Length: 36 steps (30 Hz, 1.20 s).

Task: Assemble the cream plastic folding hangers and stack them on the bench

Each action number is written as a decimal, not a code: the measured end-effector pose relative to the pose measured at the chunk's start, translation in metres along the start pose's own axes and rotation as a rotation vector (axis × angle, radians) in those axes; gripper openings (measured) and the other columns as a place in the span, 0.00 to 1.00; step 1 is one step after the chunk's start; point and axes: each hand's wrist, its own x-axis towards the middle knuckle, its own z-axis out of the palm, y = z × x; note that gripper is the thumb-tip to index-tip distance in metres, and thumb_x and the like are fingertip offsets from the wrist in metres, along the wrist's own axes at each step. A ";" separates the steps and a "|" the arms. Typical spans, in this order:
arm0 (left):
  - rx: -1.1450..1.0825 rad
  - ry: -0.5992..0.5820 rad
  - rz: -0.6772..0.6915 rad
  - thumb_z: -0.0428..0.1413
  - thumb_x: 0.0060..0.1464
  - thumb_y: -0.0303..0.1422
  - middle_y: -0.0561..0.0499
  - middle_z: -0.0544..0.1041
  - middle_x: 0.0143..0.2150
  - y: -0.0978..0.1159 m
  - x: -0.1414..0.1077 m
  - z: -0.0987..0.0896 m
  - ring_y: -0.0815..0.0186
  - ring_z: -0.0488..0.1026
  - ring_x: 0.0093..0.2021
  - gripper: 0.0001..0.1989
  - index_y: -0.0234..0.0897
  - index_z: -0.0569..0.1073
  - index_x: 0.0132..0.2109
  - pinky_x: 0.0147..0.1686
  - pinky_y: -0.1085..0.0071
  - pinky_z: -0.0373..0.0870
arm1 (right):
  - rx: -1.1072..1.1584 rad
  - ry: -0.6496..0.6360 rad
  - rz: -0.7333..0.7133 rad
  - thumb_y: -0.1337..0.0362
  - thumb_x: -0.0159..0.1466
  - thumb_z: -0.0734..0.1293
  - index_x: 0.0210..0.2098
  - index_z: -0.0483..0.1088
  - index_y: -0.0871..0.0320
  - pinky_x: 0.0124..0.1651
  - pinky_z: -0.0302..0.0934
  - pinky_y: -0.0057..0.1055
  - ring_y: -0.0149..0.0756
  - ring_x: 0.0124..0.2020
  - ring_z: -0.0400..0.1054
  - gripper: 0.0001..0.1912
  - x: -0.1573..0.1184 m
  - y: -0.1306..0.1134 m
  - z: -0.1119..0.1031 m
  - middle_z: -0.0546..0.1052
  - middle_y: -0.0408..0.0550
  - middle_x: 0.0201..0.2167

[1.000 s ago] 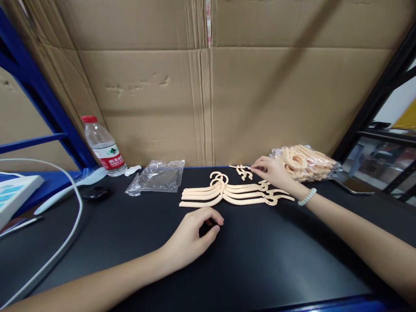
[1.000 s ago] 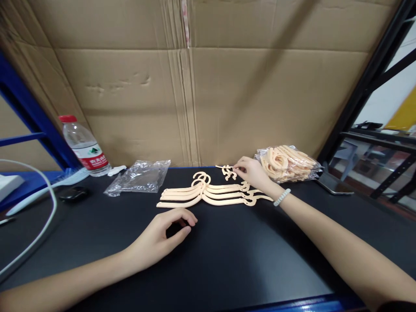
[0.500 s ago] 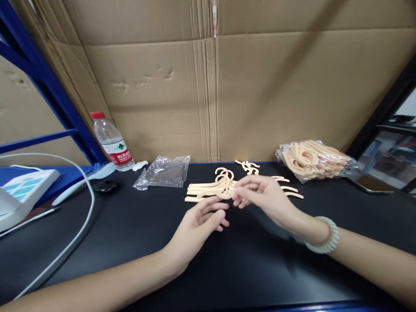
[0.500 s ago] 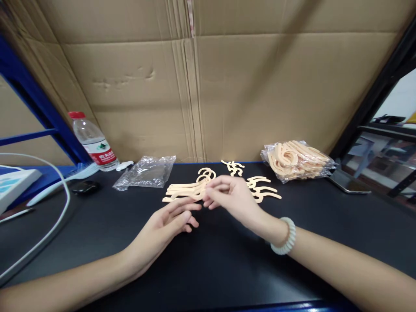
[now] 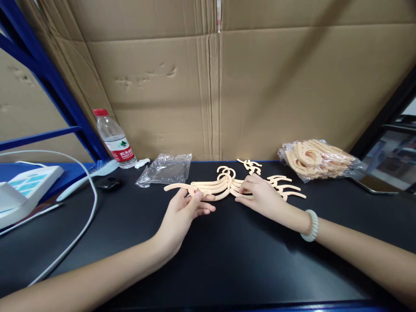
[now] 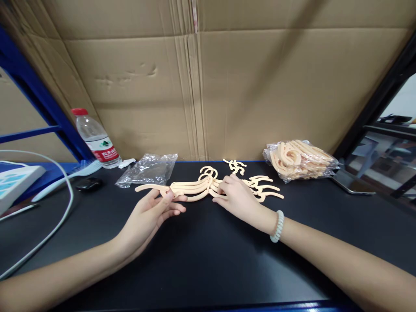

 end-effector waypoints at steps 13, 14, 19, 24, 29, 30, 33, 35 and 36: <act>0.023 -0.018 0.078 0.63 0.52 0.35 0.55 0.67 0.31 0.007 0.006 -0.015 0.74 0.62 0.29 0.10 0.34 0.70 0.32 0.33 0.77 0.62 | 0.459 -0.064 0.270 0.61 0.59 0.67 0.29 0.65 0.57 0.30 0.62 0.31 0.33 0.26 0.67 0.07 -0.015 0.008 -0.021 0.72 0.43 0.26; 0.003 -0.028 0.070 0.63 0.51 0.34 0.55 0.67 0.32 0.007 0.006 -0.016 0.74 0.61 0.29 0.10 0.34 0.70 0.31 0.32 0.77 0.61 | 0.510 -0.071 0.275 0.62 0.59 0.67 0.31 0.65 0.56 0.30 0.62 0.31 0.33 0.26 0.67 0.07 -0.016 0.009 -0.022 0.73 0.43 0.27; -0.006 -0.094 0.010 0.62 0.53 0.34 0.55 0.65 0.32 0.002 0.008 -0.018 0.75 0.58 0.29 0.09 0.34 0.71 0.31 0.32 0.78 0.58 | 0.675 -0.058 0.241 0.63 0.60 0.65 0.44 0.65 0.56 0.35 0.66 0.34 0.34 0.28 0.69 0.13 -0.019 0.011 -0.027 0.71 0.42 0.28; -0.033 -0.134 -0.051 0.60 0.54 0.33 0.55 0.64 0.29 -0.003 0.009 -0.017 0.73 0.58 0.29 0.07 0.35 0.71 0.32 0.32 0.76 0.58 | 0.740 -0.017 0.277 0.57 0.60 0.68 0.41 0.68 0.56 0.32 0.65 0.30 0.33 0.29 0.68 0.12 -0.019 0.001 -0.040 0.72 0.44 0.30; -0.111 -0.182 -0.074 0.58 0.55 0.30 0.54 0.65 0.30 -0.003 0.008 -0.017 0.71 0.61 0.30 0.06 0.35 0.70 0.31 0.34 0.74 0.62 | 0.780 0.025 0.298 0.54 0.61 0.68 0.32 0.70 0.58 0.33 0.65 0.30 0.33 0.28 0.68 0.12 -0.018 -0.008 -0.048 0.73 0.44 0.26; -0.134 -0.197 -0.084 0.58 0.54 0.29 0.54 0.66 0.31 -0.002 0.008 -0.017 0.70 0.62 0.31 0.06 0.35 0.70 0.31 0.35 0.73 0.63 | 0.802 0.041 0.302 0.54 0.61 0.68 0.32 0.70 0.57 0.34 0.66 0.30 0.33 0.28 0.69 0.12 -0.018 -0.009 -0.048 0.73 0.44 0.27; -0.196 -0.212 -0.113 0.57 0.52 0.26 0.51 0.68 0.36 0.000 0.008 -0.018 0.67 0.67 0.35 0.03 0.35 0.70 0.31 0.38 0.70 0.67 | 0.848 0.094 0.283 0.55 0.60 0.69 0.34 0.71 0.57 0.34 0.66 0.30 0.32 0.27 0.69 0.11 -0.020 -0.009 -0.047 0.75 0.45 0.29; -0.222 -0.215 -0.121 0.56 0.52 0.25 0.50 0.70 0.39 0.001 0.008 -0.019 0.65 0.69 0.37 0.03 0.34 0.70 0.31 0.39 0.68 0.69 | 0.852 0.121 0.255 0.56 0.61 0.69 0.35 0.71 0.57 0.33 0.67 0.30 0.32 0.27 0.70 0.10 -0.021 -0.009 -0.046 0.75 0.46 0.32; -0.228 -0.220 -0.122 0.56 0.53 0.25 0.49 0.71 0.39 0.001 0.008 -0.019 0.64 0.70 0.37 0.03 0.34 0.70 0.31 0.39 0.67 0.69 | 0.845 0.132 0.246 0.56 0.61 0.69 0.35 0.72 0.57 0.33 0.67 0.30 0.32 0.27 0.70 0.10 -0.021 -0.008 -0.046 0.76 0.46 0.33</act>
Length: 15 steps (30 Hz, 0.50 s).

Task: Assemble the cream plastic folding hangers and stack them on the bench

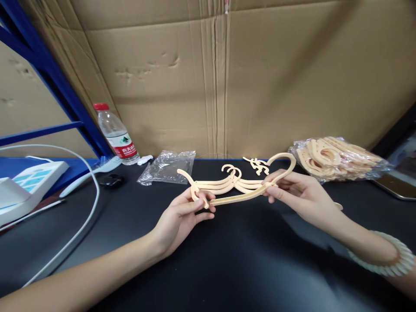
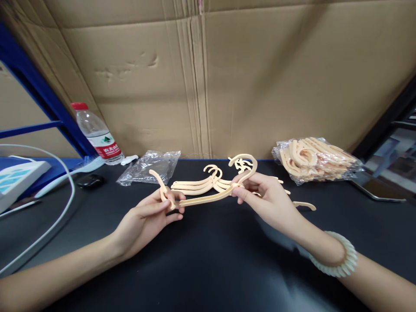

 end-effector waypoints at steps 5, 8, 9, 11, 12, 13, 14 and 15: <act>-0.012 -0.024 -0.004 0.56 0.53 0.26 0.49 0.73 0.36 0.000 0.001 0.000 0.64 0.72 0.34 0.03 0.34 0.70 0.32 0.37 0.68 0.71 | -0.061 0.014 -0.039 0.57 0.62 0.68 0.35 0.73 0.57 0.31 0.67 0.30 0.33 0.28 0.71 0.09 -0.002 -0.002 0.000 0.76 0.48 0.34; -0.019 -0.039 0.002 0.58 0.52 0.25 0.49 0.72 0.34 0.000 0.001 0.000 0.65 0.72 0.33 0.04 0.34 0.70 0.32 0.36 0.69 0.70 | -0.089 0.017 -0.064 0.58 0.62 0.68 0.35 0.73 0.57 0.31 0.67 0.28 0.32 0.27 0.71 0.08 -0.003 -0.006 0.001 0.76 0.47 0.34; -0.018 -0.048 0.003 0.59 0.51 0.26 0.50 0.72 0.34 0.000 0.001 0.000 0.65 0.72 0.32 0.04 0.33 0.70 0.31 0.36 0.69 0.70 | -0.093 0.019 -0.071 0.59 0.62 0.68 0.34 0.73 0.56 0.32 0.68 0.28 0.31 0.27 0.71 0.07 -0.003 -0.006 0.001 0.76 0.47 0.34; -0.009 -0.067 0.003 0.60 0.50 0.27 0.50 0.72 0.33 -0.001 0.002 -0.001 0.66 0.72 0.31 0.05 0.33 0.70 0.30 0.36 0.70 0.70 | -0.090 0.020 -0.085 0.60 0.62 0.68 0.34 0.74 0.56 0.32 0.68 0.28 0.31 0.28 0.71 0.07 -0.003 -0.006 0.002 0.76 0.47 0.34; 0.001 -0.075 0.002 0.61 0.50 0.27 0.50 0.72 0.33 -0.002 0.002 -0.001 0.67 0.72 0.31 0.06 0.33 0.70 0.30 0.36 0.70 0.69 | -0.086 0.022 -0.092 0.60 0.62 0.68 0.34 0.74 0.56 0.32 0.69 0.28 0.32 0.28 0.72 0.06 -0.004 -0.006 0.003 0.76 0.47 0.35; 0.015 -0.076 0.001 0.61 0.50 0.28 0.51 0.72 0.33 -0.002 0.002 -0.002 0.67 0.72 0.31 0.07 0.33 0.70 0.30 0.36 0.71 0.69 | -0.081 0.024 -0.099 0.60 0.62 0.68 0.34 0.74 0.56 0.32 0.69 0.28 0.32 0.28 0.72 0.06 -0.004 -0.005 0.004 0.76 0.47 0.36; 0.032 -0.070 0.001 0.62 0.49 0.28 0.51 0.73 0.32 -0.002 0.001 -0.002 0.68 0.72 0.30 0.08 0.33 0.69 0.29 0.36 0.71 0.68 | -0.077 0.028 -0.109 0.60 0.62 0.68 0.34 0.74 0.56 0.32 0.69 0.29 0.32 0.28 0.72 0.06 -0.004 -0.004 0.005 0.76 0.48 0.36; 0.049 -0.055 0.004 0.62 0.48 0.28 0.51 0.73 0.32 -0.003 0.001 -0.002 0.68 0.71 0.30 0.08 0.33 0.69 0.29 0.36 0.72 0.68 | -0.076 0.033 -0.117 0.61 0.62 0.68 0.34 0.74 0.56 0.32 0.69 0.29 0.32 0.29 0.72 0.06 -0.005 -0.003 0.006 0.76 0.48 0.36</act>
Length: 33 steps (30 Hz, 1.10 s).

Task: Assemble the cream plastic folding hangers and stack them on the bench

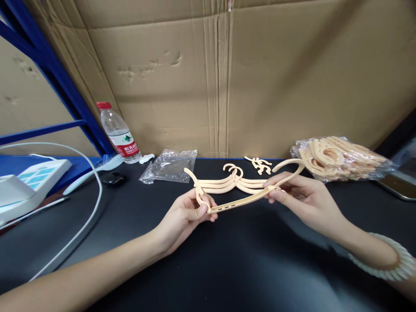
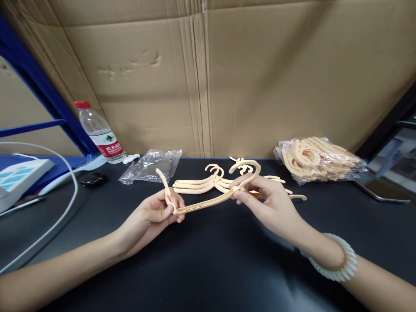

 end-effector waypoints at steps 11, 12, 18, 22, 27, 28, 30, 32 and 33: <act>0.139 0.157 0.067 0.62 0.45 0.28 0.54 0.71 0.26 -0.005 -0.006 0.007 0.69 0.67 0.28 0.10 0.36 0.66 0.27 0.32 0.72 0.63 | -0.154 0.062 -0.117 0.64 0.62 0.67 0.32 0.74 0.54 0.40 0.69 0.34 0.39 0.35 0.73 0.03 -0.014 0.001 0.011 0.79 0.47 0.33; 0.148 0.165 0.077 0.62 0.46 0.28 0.54 0.71 0.26 -0.006 -0.005 0.006 0.69 0.67 0.28 0.11 0.36 0.66 0.27 0.32 0.72 0.63 | -0.168 0.065 -0.133 0.65 0.62 0.67 0.32 0.74 0.53 0.40 0.69 0.35 0.39 0.36 0.73 0.04 -0.015 0.001 0.012 0.79 0.47 0.33; 0.218 0.220 0.155 0.64 0.47 0.32 0.56 0.69 0.25 -0.008 -0.005 0.004 0.72 0.65 0.25 0.12 0.35 0.67 0.27 0.28 0.75 0.62 | -0.091 0.046 -0.053 0.65 0.63 0.67 0.32 0.74 0.54 0.35 0.70 0.30 0.35 0.31 0.74 0.04 -0.019 -0.005 0.019 0.78 0.46 0.32; 0.226 0.214 0.232 0.64 0.48 0.32 0.55 0.71 0.26 -0.005 -0.008 0.009 0.71 0.67 0.26 0.12 0.35 0.67 0.27 0.29 0.74 0.64 | -0.075 0.120 -0.026 0.63 0.63 0.67 0.34 0.74 0.55 0.35 0.71 0.30 0.35 0.29 0.75 0.03 -0.021 -0.011 0.020 0.78 0.45 0.30; 0.214 0.290 0.251 0.64 0.47 0.29 0.55 0.72 0.26 -0.002 -0.011 0.012 0.71 0.68 0.26 0.11 0.35 0.68 0.28 0.29 0.74 0.64 | -0.149 0.155 -0.075 0.64 0.63 0.67 0.35 0.74 0.54 0.35 0.72 0.33 0.38 0.31 0.75 0.03 -0.028 -0.014 0.024 0.79 0.46 0.32; 0.212 0.305 0.251 0.64 0.47 0.28 0.55 0.72 0.26 -0.002 -0.011 0.012 0.71 0.68 0.26 0.11 0.35 0.68 0.27 0.29 0.73 0.64 | -0.180 0.163 -0.099 0.65 0.63 0.67 0.36 0.74 0.53 0.36 0.72 0.34 0.39 0.32 0.75 0.03 -0.030 -0.014 0.026 0.79 0.46 0.33; 0.205 0.324 0.245 0.63 0.47 0.28 0.54 0.73 0.27 -0.002 -0.011 0.012 0.71 0.68 0.26 0.11 0.35 0.67 0.27 0.29 0.73 0.64 | -0.237 0.187 -0.171 0.67 0.62 0.67 0.37 0.74 0.50 0.38 0.71 0.35 0.41 0.35 0.76 0.05 -0.033 -0.015 0.029 0.80 0.45 0.34; 0.190 0.341 0.229 0.63 0.47 0.27 0.54 0.73 0.27 -0.002 -0.011 0.012 0.71 0.68 0.26 0.11 0.35 0.67 0.27 0.30 0.73 0.64 | -0.288 0.201 -0.245 0.69 0.62 0.68 0.39 0.73 0.48 0.39 0.71 0.36 0.41 0.37 0.76 0.09 -0.036 -0.016 0.031 0.80 0.43 0.35; 0.182 0.352 0.224 0.63 0.47 0.27 0.54 0.73 0.27 -0.003 -0.011 0.012 0.71 0.68 0.26 0.10 0.35 0.67 0.27 0.30 0.73 0.64 | -0.306 0.199 -0.280 0.70 0.61 0.68 0.41 0.73 0.47 0.39 0.71 0.36 0.41 0.37 0.76 0.11 -0.037 -0.016 0.032 0.80 0.42 0.36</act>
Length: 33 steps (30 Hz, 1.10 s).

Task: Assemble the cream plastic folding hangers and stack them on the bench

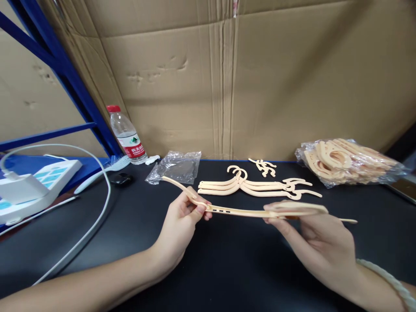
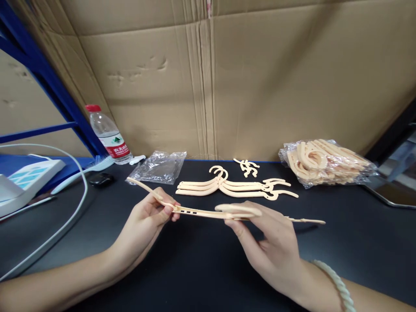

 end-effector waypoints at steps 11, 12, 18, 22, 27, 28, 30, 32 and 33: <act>-0.136 -0.010 -0.141 0.65 0.46 0.30 0.52 0.75 0.32 -0.002 0.001 0.000 0.68 0.74 0.31 0.10 0.34 0.70 0.28 0.37 0.70 0.71 | 0.205 -0.049 0.389 0.60 0.63 0.67 0.32 0.72 0.54 0.34 0.72 0.31 0.36 0.29 0.74 0.05 0.014 0.012 0.003 0.77 0.45 0.28; -0.147 -0.006 -0.169 0.65 0.46 0.30 0.52 0.75 0.32 -0.002 0.000 0.000 0.67 0.75 0.33 0.10 0.34 0.70 0.28 0.38 0.70 0.72 | 0.243 -0.051 0.423 0.59 0.63 0.67 0.32 0.72 0.55 0.33 0.72 0.30 0.35 0.29 0.73 0.06 0.017 0.014 0.004 0.77 0.45 0.28; -0.123 0.033 -0.319 0.63 0.48 0.30 0.49 0.77 0.33 0.000 -0.005 0.003 0.66 0.77 0.29 0.09 0.34 0.69 0.30 0.33 0.71 0.75 | 0.371 0.058 0.511 0.56 0.56 0.72 0.40 0.68 0.56 0.32 0.73 0.33 0.36 0.30 0.71 0.16 0.026 0.026 0.002 0.74 0.46 0.30; -0.058 0.068 -0.428 0.60 0.51 0.33 0.48 0.77 0.28 0.001 -0.013 0.005 0.66 0.75 0.22 0.10 0.35 0.66 0.31 0.23 0.73 0.71 | 0.414 0.116 0.530 0.57 0.54 0.74 0.52 0.59 0.53 0.34 0.72 0.37 0.38 0.28 0.72 0.31 0.032 0.037 -0.002 0.74 0.42 0.25; 0.132 -0.161 -0.318 0.52 0.57 0.39 0.50 0.73 0.19 0.001 -0.029 0.006 0.66 0.70 0.16 0.17 0.39 0.57 0.24 0.17 0.73 0.64 | 0.394 0.100 0.501 0.60 0.57 0.72 0.59 0.54 0.51 0.36 0.72 0.37 0.37 0.28 0.71 0.35 0.035 0.050 -0.005 0.72 0.40 0.25; 0.260 -0.256 -0.193 0.52 0.58 0.38 0.49 0.73 0.20 0.002 -0.032 0.006 0.65 0.70 0.18 0.17 0.39 0.58 0.23 0.19 0.71 0.65 | 0.396 0.073 0.502 0.60 0.58 0.71 0.60 0.52 0.50 0.35 0.72 0.36 0.36 0.28 0.71 0.35 0.034 0.051 -0.004 0.72 0.40 0.26; 0.550 -0.450 0.126 0.52 0.57 0.33 0.45 0.77 0.28 0.005 -0.037 0.006 0.61 0.75 0.29 0.13 0.39 0.66 0.24 0.31 0.66 0.71 | 0.390 -0.030 0.509 0.60 0.59 0.69 0.62 0.50 0.49 0.34 0.72 0.36 0.36 0.28 0.71 0.36 0.031 0.052 0.000 0.71 0.40 0.27; 0.789 -0.581 0.395 0.54 0.56 0.30 0.41 0.78 0.44 0.007 -0.040 0.005 0.54 0.74 0.47 0.05 0.39 0.75 0.34 0.48 0.60 0.68 | 0.336 -0.158 0.497 0.61 0.61 0.67 0.63 0.50 0.49 0.33 0.72 0.35 0.35 0.29 0.70 0.34 0.027 0.050 0.004 0.70 0.41 0.29; 0.875 -0.618 0.469 0.55 0.55 0.30 0.40 0.75 0.52 0.007 -0.040 0.004 0.50 0.69 0.55 0.07 0.39 0.76 0.41 0.54 0.57 0.64 | 0.290 -0.215 0.480 0.62 0.61 0.66 0.62 0.52 0.50 0.33 0.72 0.34 0.35 0.30 0.70 0.32 0.025 0.049 0.006 0.70 0.42 0.29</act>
